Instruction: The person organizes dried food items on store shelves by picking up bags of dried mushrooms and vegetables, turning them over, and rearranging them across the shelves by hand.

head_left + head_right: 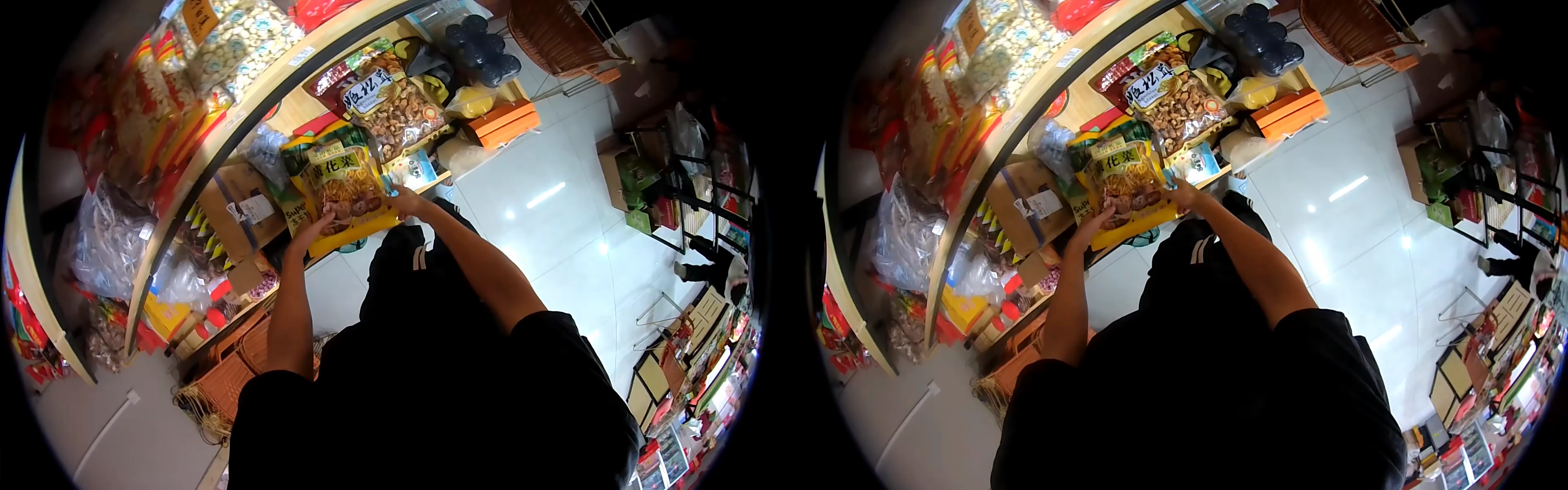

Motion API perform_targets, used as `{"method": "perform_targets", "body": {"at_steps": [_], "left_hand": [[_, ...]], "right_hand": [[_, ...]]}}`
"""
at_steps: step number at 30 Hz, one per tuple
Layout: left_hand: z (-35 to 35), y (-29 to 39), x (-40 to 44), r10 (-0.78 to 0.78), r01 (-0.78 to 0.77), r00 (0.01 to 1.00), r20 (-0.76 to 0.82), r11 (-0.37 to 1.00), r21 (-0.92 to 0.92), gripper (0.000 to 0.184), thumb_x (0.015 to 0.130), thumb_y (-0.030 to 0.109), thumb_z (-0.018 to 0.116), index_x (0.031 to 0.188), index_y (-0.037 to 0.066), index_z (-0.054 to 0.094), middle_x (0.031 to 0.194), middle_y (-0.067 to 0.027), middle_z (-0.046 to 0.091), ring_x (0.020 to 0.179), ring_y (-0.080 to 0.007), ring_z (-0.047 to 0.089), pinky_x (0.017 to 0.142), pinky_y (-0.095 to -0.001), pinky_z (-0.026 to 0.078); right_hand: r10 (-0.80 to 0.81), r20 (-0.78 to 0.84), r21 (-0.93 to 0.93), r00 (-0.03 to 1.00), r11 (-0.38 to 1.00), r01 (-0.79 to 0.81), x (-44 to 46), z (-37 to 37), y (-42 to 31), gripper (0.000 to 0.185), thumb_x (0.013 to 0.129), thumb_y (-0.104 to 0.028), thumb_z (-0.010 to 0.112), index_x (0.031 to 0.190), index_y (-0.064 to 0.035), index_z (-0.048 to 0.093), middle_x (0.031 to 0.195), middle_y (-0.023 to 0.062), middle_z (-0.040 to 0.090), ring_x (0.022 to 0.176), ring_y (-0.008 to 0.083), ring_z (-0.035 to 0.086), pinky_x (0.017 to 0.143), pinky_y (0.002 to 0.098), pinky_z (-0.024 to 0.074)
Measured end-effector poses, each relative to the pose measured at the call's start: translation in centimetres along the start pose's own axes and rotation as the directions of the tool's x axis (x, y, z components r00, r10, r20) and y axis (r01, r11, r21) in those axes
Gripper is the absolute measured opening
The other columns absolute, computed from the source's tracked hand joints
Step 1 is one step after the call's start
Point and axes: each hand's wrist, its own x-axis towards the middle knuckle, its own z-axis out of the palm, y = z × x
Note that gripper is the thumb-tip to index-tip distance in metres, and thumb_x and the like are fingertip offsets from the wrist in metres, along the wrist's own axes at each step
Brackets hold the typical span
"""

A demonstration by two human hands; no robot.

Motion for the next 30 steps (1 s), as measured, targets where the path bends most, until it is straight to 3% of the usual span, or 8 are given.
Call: {"method": "perform_targets", "body": {"at_steps": [4,8,14,16,21,24,27,30], "left_hand": [[-0.5,-1.2,-2.1,0.142,-0.139,0.990,-0.001,0.970,-0.197,0.047,0.080,0.032,0.073,0.114,0.002,0.061,0.100,-0.0058,0.064,0.085,-0.0157,0.062,0.071,-0.0270,0.048],[-0.6,-2.0,-4.4,0.209,-0.210,0.978,-0.024,0.967,-0.145,0.040,0.080,0.027,0.074,0.109,0.001,0.063,0.094,-0.0044,0.064,0.076,-0.0137,0.062,0.065,-0.0258,0.048],[0.1,-3.4,-6.8,0.331,-0.336,0.942,-0.062,0.925,-0.177,0.042,0.083,0.023,0.071,0.116,0.000,0.058,0.106,-0.0053,0.062,0.093,-0.0141,0.060,0.078,-0.0273,0.047],[0.5,-4.3,-7.3,0.356,-0.351,0.934,-0.039,0.888,-0.296,0.044,0.083,0.021,0.071,0.119,0.000,0.056,0.109,-0.0055,0.062,0.096,-0.0139,0.059,0.082,-0.0274,0.047],[0.8,-4.3,-9.9,0.393,-0.379,0.919,-0.041,0.847,-0.373,0.049,0.084,0.018,0.069,0.127,0.002,0.051,0.115,-0.0065,0.060,0.102,-0.0142,0.057,0.085,-0.0275,0.046],[0.5,-3.7,-11.7,0.427,-0.426,0.899,-0.098,0.803,-0.416,0.048,0.084,0.016,0.069,0.126,0.001,0.052,0.109,-0.0055,0.062,0.097,-0.0135,0.059,0.082,-0.0261,0.047],[-0.2,-2.5,-13.6,0.535,-0.518,0.838,-0.103,0.723,-0.458,0.049,0.086,0.010,0.067,0.129,0.001,0.047,0.109,-0.0051,0.060,0.097,-0.0135,0.059,0.080,-0.0253,0.049],[-0.6,-2.6,-13.8,0.584,-0.566,0.801,-0.129,0.672,-0.477,0.048,0.084,0.007,0.069,0.127,0.001,0.049,0.108,-0.0053,0.061,0.095,-0.0131,0.059,0.081,-0.0262,0.049]], "right_hand": [[-0.028,-0.054,-0.093,0.998,0.995,0.022,-2.7,2.1,0.1,0.069,0.082,-0.037,0.067,0.135,0.0003,0.044,0.077,0.0097,0.062,0.049,0.0129,0.052,0.043,0.0264,0.0423],[-0.062,0.047,-0.093,0.997,0.993,0.066,-4.1,3.5,0.3,0.053,0.083,-0.038,0.066,0.116,0.0034,0.059,0.073,0.0063,0.061,0.052,0.0124,0.054,0.043,0.0261,0.0415],[-0.082,-0.006,-0.044,0.997,0.996,0.082,-6.7,4.1,1.0,0.045,0.081,-0.030,0.068,0.108,0.0052,0.062,0.089,0.0096,0.064,0.072,0.0145,0.061,0.059,0.0273,0.0484],[-0.258,-0.084,0.042,0.963,0.964,0.262,-7.7,4.8,1.3,0.049,0.082,-0.030,0.068,0.113,0.0067,0.059,0.095,0.0117,0.065,0.080,0.0163,0.062,0.067,0.0275,0.0498],[-0.166,-0.021,0.180,0.986,0.969,0.167,-12.5,6.4,-2.9,0.082,0.083,-0.032,0.067,0.138,0.0131,0.028,0.135,0.0271,0.042,0.122,0.0301,0.046,0.099,0.0353,0.0405],[-0.178,0.053,0.126,0.983,0.977,0.171,-13.8,6.4,-4.8,0.082,0.085,-0.032,0.064,0.140,0.0127,0.023,0.136,0.0277,0.040,0.124,0.0304,0.045,0.100,0.0361,0.0399],[-0.268,-0.064,-0.132,0.961,0.957,0.258,-13.9,6.1,-4.5,0.081,0.087,-0.030,0.062,0.141,0.0106,0.019,0.137,0.0266,0.041,0.122,0.0312,0.047,0.101,0.0357,0.0397],[-0.372,0.040,0.158,0.927,0.919,0.362,-14.8,6.5,-4.9,0.082,0.087,-0.020,0.064,0.145,0.0042,0.013,0.128,0.0221,0.051,0.114,0.0276,0.055,0.094,0.0371,0.0470]]}}
